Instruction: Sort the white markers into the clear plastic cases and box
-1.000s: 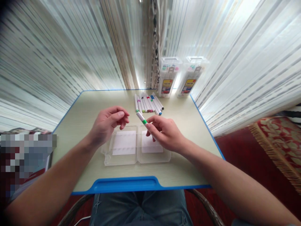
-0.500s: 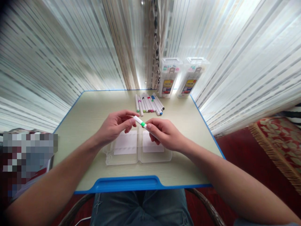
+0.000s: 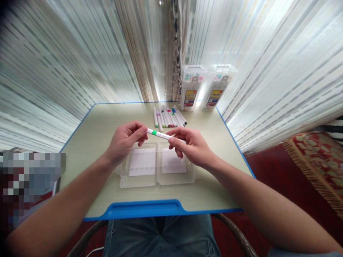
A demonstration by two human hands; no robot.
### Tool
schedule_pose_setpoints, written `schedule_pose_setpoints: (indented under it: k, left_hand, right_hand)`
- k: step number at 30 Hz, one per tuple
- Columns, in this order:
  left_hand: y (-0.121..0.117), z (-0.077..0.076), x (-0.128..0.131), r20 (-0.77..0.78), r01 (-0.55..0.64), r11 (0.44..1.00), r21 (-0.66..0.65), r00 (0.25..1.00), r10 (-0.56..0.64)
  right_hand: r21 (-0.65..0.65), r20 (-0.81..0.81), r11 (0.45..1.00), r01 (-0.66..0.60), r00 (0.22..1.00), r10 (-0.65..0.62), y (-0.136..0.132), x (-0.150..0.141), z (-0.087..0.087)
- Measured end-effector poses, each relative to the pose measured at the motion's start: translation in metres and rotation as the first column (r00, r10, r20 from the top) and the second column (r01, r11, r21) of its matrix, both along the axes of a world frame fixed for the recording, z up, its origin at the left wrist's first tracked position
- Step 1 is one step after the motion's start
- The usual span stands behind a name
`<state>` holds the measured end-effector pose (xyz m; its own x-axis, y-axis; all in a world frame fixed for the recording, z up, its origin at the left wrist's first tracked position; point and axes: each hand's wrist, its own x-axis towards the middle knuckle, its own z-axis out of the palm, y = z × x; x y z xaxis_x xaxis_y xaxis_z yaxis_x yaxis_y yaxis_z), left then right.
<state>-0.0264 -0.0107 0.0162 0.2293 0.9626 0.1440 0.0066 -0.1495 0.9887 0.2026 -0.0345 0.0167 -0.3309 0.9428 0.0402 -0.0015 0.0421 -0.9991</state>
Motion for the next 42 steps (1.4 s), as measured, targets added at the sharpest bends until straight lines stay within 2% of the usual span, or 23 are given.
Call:
schedule_pose_setpoints:
  k: [3,8,11,17,29,36,42]
  left_hand:
    - [-0.001,0.000,0.000,0.015,-0.004,1.000,-0.004,1.000,0.004]
    - [-0.004,0.004,0.002,0.006,0.067,0.998,-0.015,0.998,-0.067]
    - [-0.003,0.003,0.002,0.017,0.025,1.000,-0.007,1.000,-0.025]
    - [0.003,-0.004,-0.003,0.176,-0.026,0.999,-0.036,0.984,0.032]
    - [0.002,0.002,-0.002,0.432,0.089,0.977,-0.192,0.902,0.002]
    - [0.001,0.006,-0.003,0.503,0.133,0.965,-0.225,0.864,-0.001]
    - [0.001,0.007,-0.004,0.496,0.145,0.961,-0.235,0.868,-0.010]
  right_hand:
    - [0.034,-0.002,0.997,0.074,0.997,-0.074,-0.001,-0.001,0.003]
    - [0.062,-0.013,0.994,0.085,0.996,-0.085,-0.002,-0.001,0.004]
    - [0.074,-0.046,0.992,0.107,0.994,-0.103,-0.002,-0.001,0.003]
    - [0.076,-0.175,0.977,0.201,0.967,-0.186,0.003,0.003,-0.001]
    - [-0.022,-0.294,0.982,0.187,0.938,-0.185,0.005,0.003,-0.001]
    - [-0.027,-0.304,0.974,0.225,0.927,-0.222,0.005,0.004,0.000]
    - [-0.005,-0.323,0.958,0.285,0.907,-0.272,0.007,0.003,0.001]
